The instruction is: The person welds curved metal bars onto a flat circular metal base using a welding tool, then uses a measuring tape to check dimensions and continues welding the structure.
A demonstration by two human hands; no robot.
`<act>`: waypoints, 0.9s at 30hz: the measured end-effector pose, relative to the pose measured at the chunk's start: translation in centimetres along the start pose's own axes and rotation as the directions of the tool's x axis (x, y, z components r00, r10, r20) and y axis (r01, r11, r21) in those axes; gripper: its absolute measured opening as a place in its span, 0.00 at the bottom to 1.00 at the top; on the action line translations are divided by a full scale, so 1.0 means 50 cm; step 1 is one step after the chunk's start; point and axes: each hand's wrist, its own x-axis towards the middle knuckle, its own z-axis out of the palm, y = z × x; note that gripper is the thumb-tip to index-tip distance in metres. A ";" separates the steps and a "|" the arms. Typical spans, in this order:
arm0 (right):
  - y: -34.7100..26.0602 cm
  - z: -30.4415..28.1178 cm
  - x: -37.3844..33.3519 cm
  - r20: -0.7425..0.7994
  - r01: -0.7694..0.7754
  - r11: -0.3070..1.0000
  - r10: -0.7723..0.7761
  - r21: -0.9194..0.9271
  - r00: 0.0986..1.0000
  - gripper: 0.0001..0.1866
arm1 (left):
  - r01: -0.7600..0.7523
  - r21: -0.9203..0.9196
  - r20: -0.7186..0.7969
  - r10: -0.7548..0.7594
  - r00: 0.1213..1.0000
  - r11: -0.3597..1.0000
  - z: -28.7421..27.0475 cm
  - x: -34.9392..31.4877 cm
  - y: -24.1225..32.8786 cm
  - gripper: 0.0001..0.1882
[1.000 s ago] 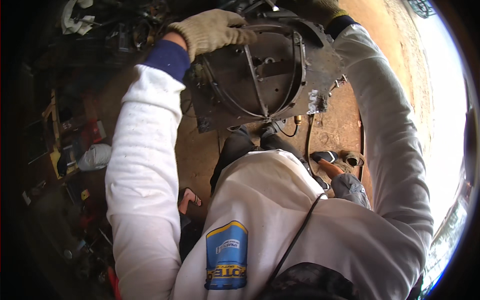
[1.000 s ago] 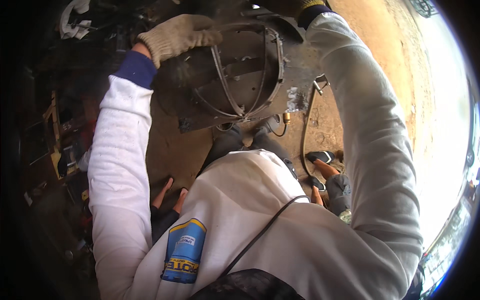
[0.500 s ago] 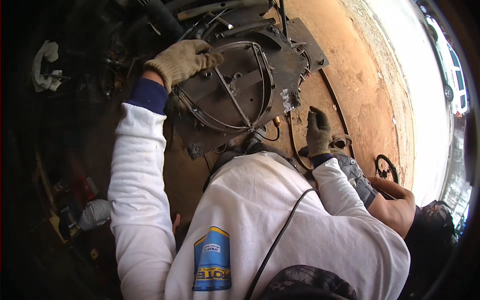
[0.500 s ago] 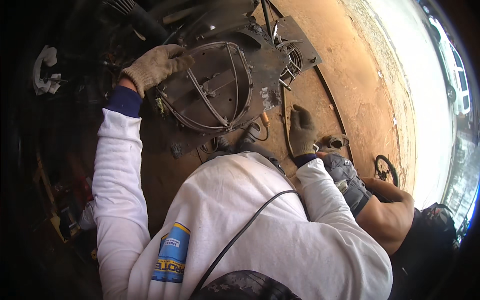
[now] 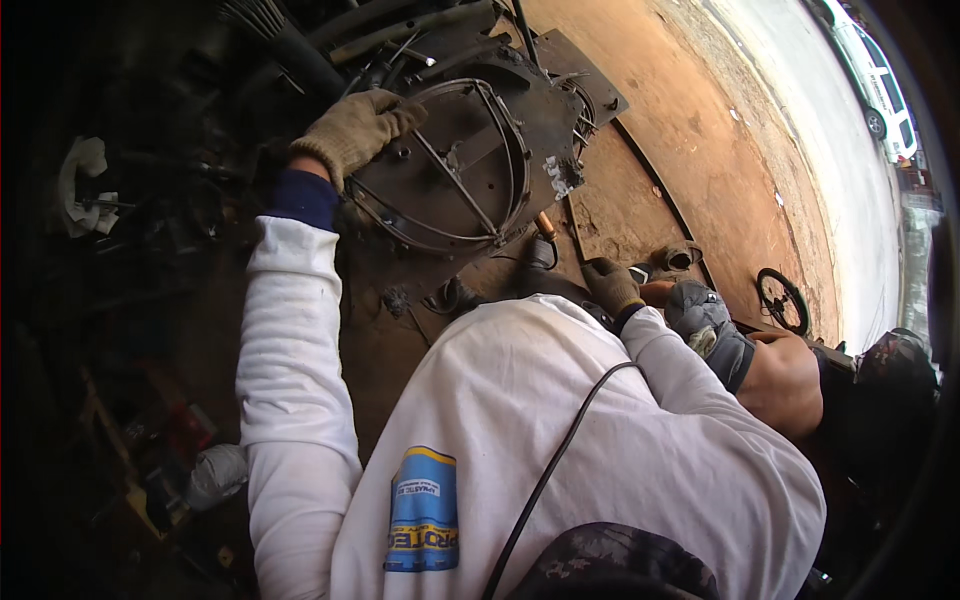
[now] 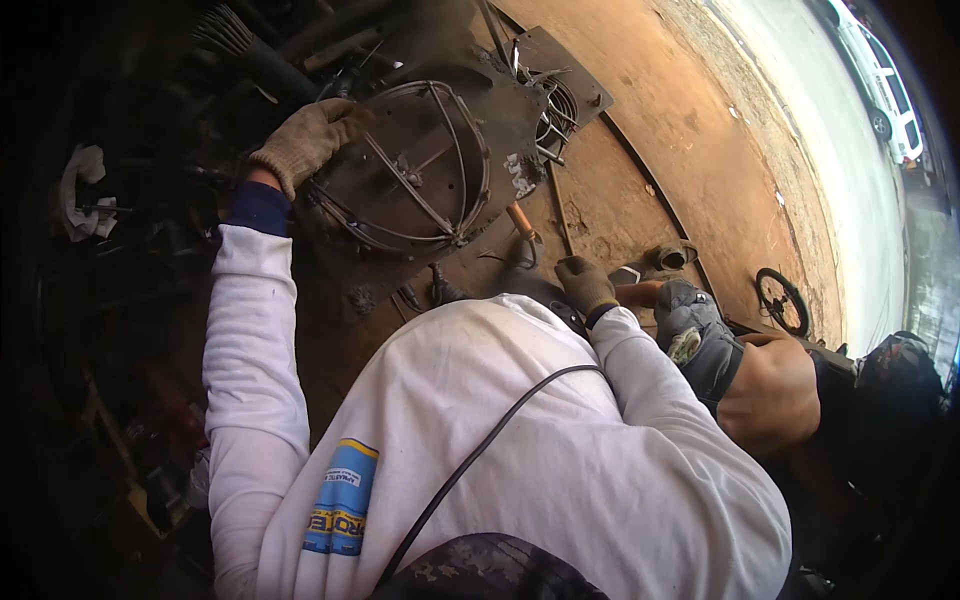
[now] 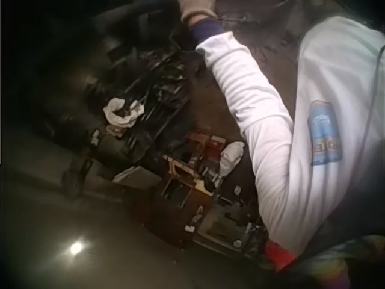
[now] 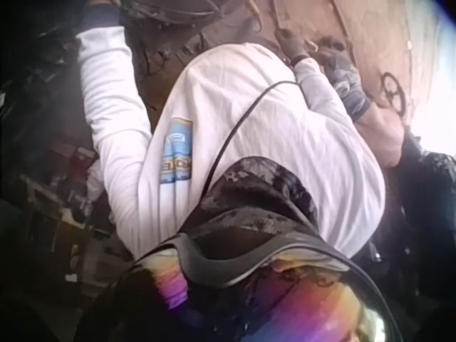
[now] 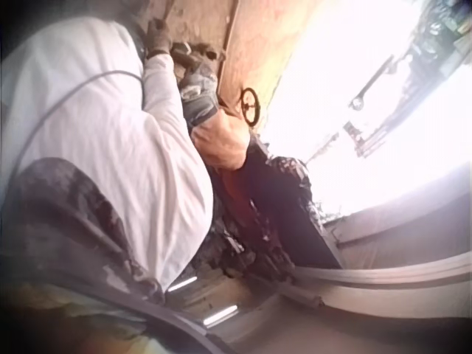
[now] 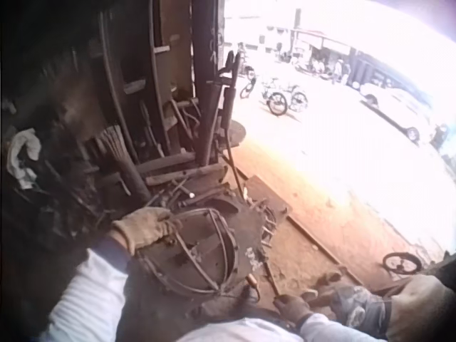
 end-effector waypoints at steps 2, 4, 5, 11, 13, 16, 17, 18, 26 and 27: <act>0.013 -0.007 0.030 0.052 -0.007 1.000 0.007 -0.008 0.999 0.26 | 0.057 0.076 -0.046 -0.053 0.997 0.995 0.000 0.008 -0.016 0.19; 0.030 -0.014 0.066 0.094 -0.034 0.999 0.036 -0.021 0.995 0.25 | -0.014 0.109 -0.062 0.021 0.998 0.994 -0.003 0.010 -0.030 0.21; 0.038 -0.021 0.087 0.127 -0.041 0.999 0.041 -0.004 0.991 0.25 | -0.045 0.126 -0.071 0.055 0.996 0.991 -0.005 0.010 -0.040 0.22; 0.111 -0.094 0.231 0.274 0.093 0.996 -0.088 -0.003 0.958 0.26 | 0.104 -0.460 0.049 -0.092 0.995 0.882 -0.005 0.004 -0.057 0.26; 0.132 -0.115 0.291 0.313 0.042 0.998 -0.054 0.044 0.948 0.22 | 0.223 -0.386 0.048 -0.222 0.974 0.895 -0.011 -0.006 -0.033 0.27; 0.152 -0.162 0.371 0.327 0.018 0.999 -0.003 -0.041 0.945 0.23 | 0.318 -0.374 0.000 -0.343 0.939 0.871 -0.008 -0.019 -0.017 0.28; 0.173 -0.174 0.405 0.338 -0.022 1.000 0.016 0.014 0.941 0.23 | 0.317 -0.351 -0.029 -0.349 0.937 0.881 -0.004 -0.018 -0.003 0.28; 0.174 -0.186 0.428 0.332 0.011 1.000 -0.003 -0.023 0.943 0.23 | 0.306 -0.299 -0.075 -0.342 0.937 0.904 0.002 -0.022 0.019 0.29; -0.030 -0.228 0.379 -0.363 0.523 0.805 -0.416 0.279 0.834 0.17 | 0.390 -0.008 -0.279 -0.376 0.884 0.921 0.029 -0.052 0.089 0.29; -0.068 -0.228 0.355 -0.393 0.595 0.721 -0.463 0.354 0.795 0.15 | 0.363 -0.050 -0.284 -0.362 0.888 0.930 0.034 -0.054 0.070 0.29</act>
